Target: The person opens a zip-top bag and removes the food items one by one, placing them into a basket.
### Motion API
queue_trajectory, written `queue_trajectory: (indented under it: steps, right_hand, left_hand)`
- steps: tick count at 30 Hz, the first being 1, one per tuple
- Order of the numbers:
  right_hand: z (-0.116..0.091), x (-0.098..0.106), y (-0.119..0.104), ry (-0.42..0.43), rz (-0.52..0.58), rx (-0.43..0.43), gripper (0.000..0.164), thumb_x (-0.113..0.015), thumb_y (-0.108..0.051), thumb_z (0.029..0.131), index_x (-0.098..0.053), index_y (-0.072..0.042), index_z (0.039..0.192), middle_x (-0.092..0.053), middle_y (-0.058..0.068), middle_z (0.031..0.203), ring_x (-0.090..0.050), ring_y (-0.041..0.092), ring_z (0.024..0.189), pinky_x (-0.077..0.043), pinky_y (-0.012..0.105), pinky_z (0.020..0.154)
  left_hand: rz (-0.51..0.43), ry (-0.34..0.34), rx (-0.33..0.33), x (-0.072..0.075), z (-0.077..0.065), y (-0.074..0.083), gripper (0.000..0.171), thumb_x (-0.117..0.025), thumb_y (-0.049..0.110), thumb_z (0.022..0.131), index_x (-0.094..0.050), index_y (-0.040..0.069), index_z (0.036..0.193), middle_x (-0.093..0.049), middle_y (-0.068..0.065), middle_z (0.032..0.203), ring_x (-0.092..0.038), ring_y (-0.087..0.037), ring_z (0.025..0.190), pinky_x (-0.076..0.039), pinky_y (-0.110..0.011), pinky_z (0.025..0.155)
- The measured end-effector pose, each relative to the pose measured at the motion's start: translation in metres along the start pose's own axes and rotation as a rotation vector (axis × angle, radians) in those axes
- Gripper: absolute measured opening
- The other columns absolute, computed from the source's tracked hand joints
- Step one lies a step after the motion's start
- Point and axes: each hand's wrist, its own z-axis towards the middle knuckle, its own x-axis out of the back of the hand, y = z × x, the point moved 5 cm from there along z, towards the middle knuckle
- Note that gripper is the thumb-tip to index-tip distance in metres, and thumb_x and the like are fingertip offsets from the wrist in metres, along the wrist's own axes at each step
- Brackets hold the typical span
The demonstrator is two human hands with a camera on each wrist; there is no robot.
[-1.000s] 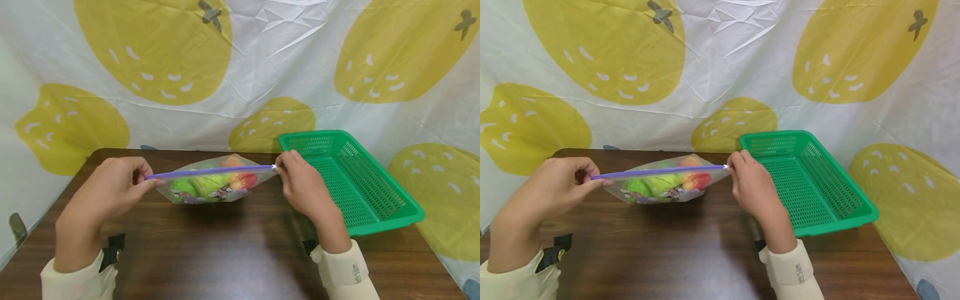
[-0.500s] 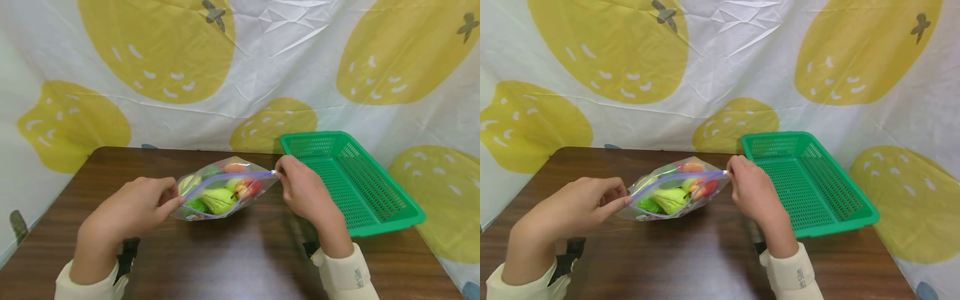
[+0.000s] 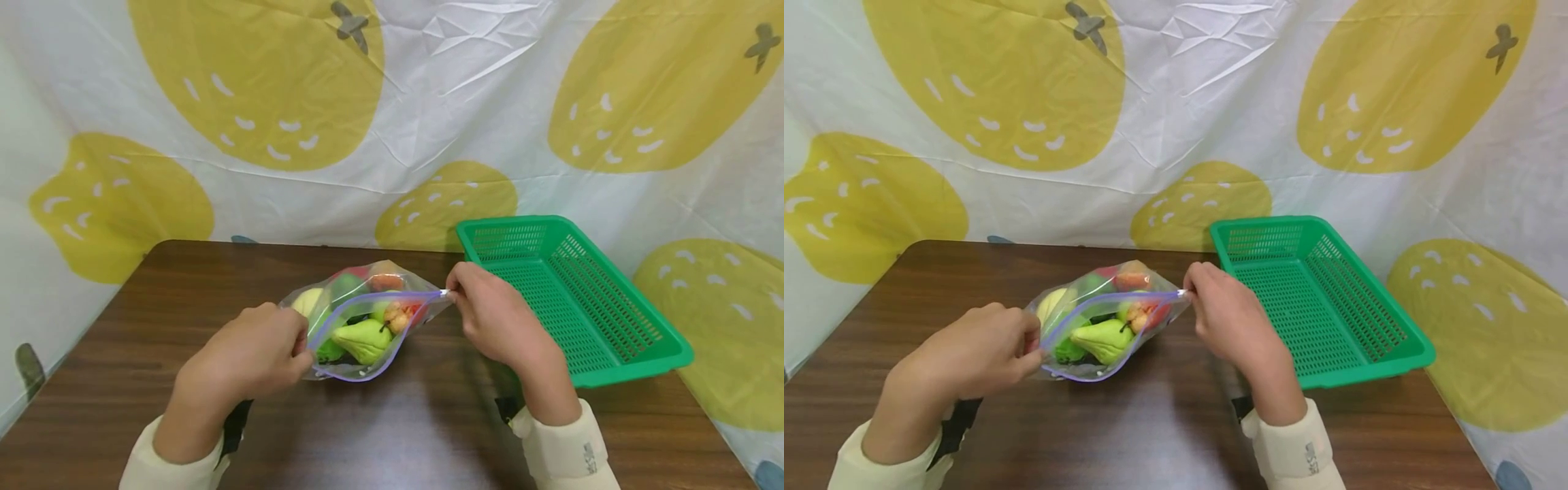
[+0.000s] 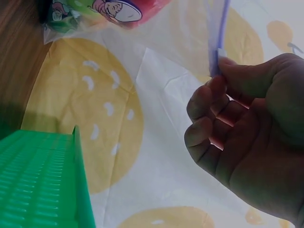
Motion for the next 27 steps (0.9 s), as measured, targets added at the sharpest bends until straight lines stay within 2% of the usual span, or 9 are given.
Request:
queue_trajectory:
  steps: [4,7,10,14,17,19,21,24,27]
  right_hand:
    - [-0.002,0.003,-0.001,-0.033,0.005,-0.026,0.006,-0.064,-0.010,0.093,-0.060,-0.009,0.097,-0.058,0.002,0.077,-0.050,0.016,0.067,-0.045,0.035,0.061]
    - [-0.004,0.006,-0.005,-0.047,-0.004,-0.042,0.014,-0.067,-0.016,0.092,-0.061,-0.008,0.102,-0.054,0.000,0.072,-0.048,0.015,0.063,-0.043,0.033,0.058]
    - [-0.004,0.012,-0.016,0.026,-0.014,-0.015,0.019,-0.068,-0.020,0.090,-0.061,-0.008,0.102,-0.053,0.001,0.071,-0.047,0.015,0.061,-0.043,0.032,0.056]
    - [-0.001,0.012,-0.046,0.196,0.033,0.146,0.011,-0.070,-0.013,0.086,-0.063,-0.007,0.093,-0.059,0.003,0.076,-0.054,0.014,0.066,-0.050,0.033,0.057]
    - [0.003,-0.004,-0.072,0.236,0.063,0.307,0.010,-0.070,-0.008,0.084,-0.065,-0.006,0.092,-0.066,0.004,0.083,-0.060,0.014,0.076,-0.057,0.033,0.063]
    - [0.006,-0.020,-0.085,0.211,0.049,0.373,0.014,-0.072,-0.008,0.082,-0.065,-0.006,0.094,-0.067,0.004,0.087,-0.061,0.016,0.080,-0.057,0.034,0.066]
    - [0.010,-0.038,-0.092,0.164,0.010,0.387,0.020,-0.075,-0.009,0.081,-0.066,-0.008,0.099,-0.068,0.004,0.092,-0.063,0.018,0.085,-0.058,0.036,0.070]
    - [0.013,-0.060,-0.095,0.089,-0.055,0.343,0.033,-0.078,-0.011,0.077,-0.066,-0.008,0.108,-0.069,0.005,0.102,-0.063,0.022,0.094,-0.057,0.037,0.080]
    - [0.016,-0.072,-0.094,0.052,-0.107,0.280,0.046,-0.083,-0.015,0.074,-0.064,-0.008,0.115,-0.069,0.006,0.111,-0.062,0.023,0.101,-0.055,0.037,0.088]
  left_hand:
    - [0.037,0.083,-0.014,0.006,0.001,0.003,0.025,-0.061,0.006,0.075,-0.047,0.015,0.057,-0.041,0.002,0.051,-0.038,-0.014,0.045,-0.033,-0.029,0.039]
    - [0.077,0.140,0.000,0.010,0.001,0.004,0.023,-0.061,0.008,0.078,-0.048,0.013,0.060,-0.044,-0.002,0.051,-0.042,-0.019,0.045,-0.035,-0.033,0.038]
    - [0.117,0.197,0.019,0.014,0.001,0.005,0.022,-0.061,0.009,0.080,-0.048,0.011,0.062,-0.046,-0.006,0.051,-0.044,-0.023,0.044,-0.037,-0.038,0.036]
    - [0.138,0.258,0.006,0.018,0.000,0.010,0.023,-0.062,0.008,0.081,-0.047,0.009,0.064,-0.046,-0.007,0.050,-0.043,-0.025,0.042,-0.037,-0.041,0.035]
    - [0.144,0.291,-0.023,0.019,0.001,0.013,0.023,-0.064,0.007,0.081,-0.047,0.008,0.066,-0.046,-0.007,0.050,-0.043,-0.025,0.041,-0.038,-0.042,0.035]
    - [0.143,0.307,-0.046,0.019,0.001,0.016,0.021,-0.065,0.006,0.081,-0.049,0.007,0.068,-0.046,-0.007,0.050,-0.044,-0.024,0.040,-0.038,-0.042,0.034]
    - [0.141,0.318,-0.065,0.018,0.001,0.018,0.019,-0.066,0.006,0.081,-0.050,0.006,0.070,-0.047,-0.007,0.050,-0.044,-0.023,0.040,-0.039,-0.041,0.034]
    - [0.145,0.324,-0.086,0.017,0.001,0.021,0.017,-0.066,0.005,0.079,-0.051,0.005,0.071,-0.047,-0.007,0.050,-0.045,-0.022,0.039,-0.040,-0.040,0.034]
    - [0.143,0.319,-0.091,0.015,0.002,0.022,0.018,-0.065,0.005,0.077,-0.049,0.006,0.069,-0.046,-0.006,0.051,-0.045,-0.022,0.040,-0.040,-0.040,0.034]
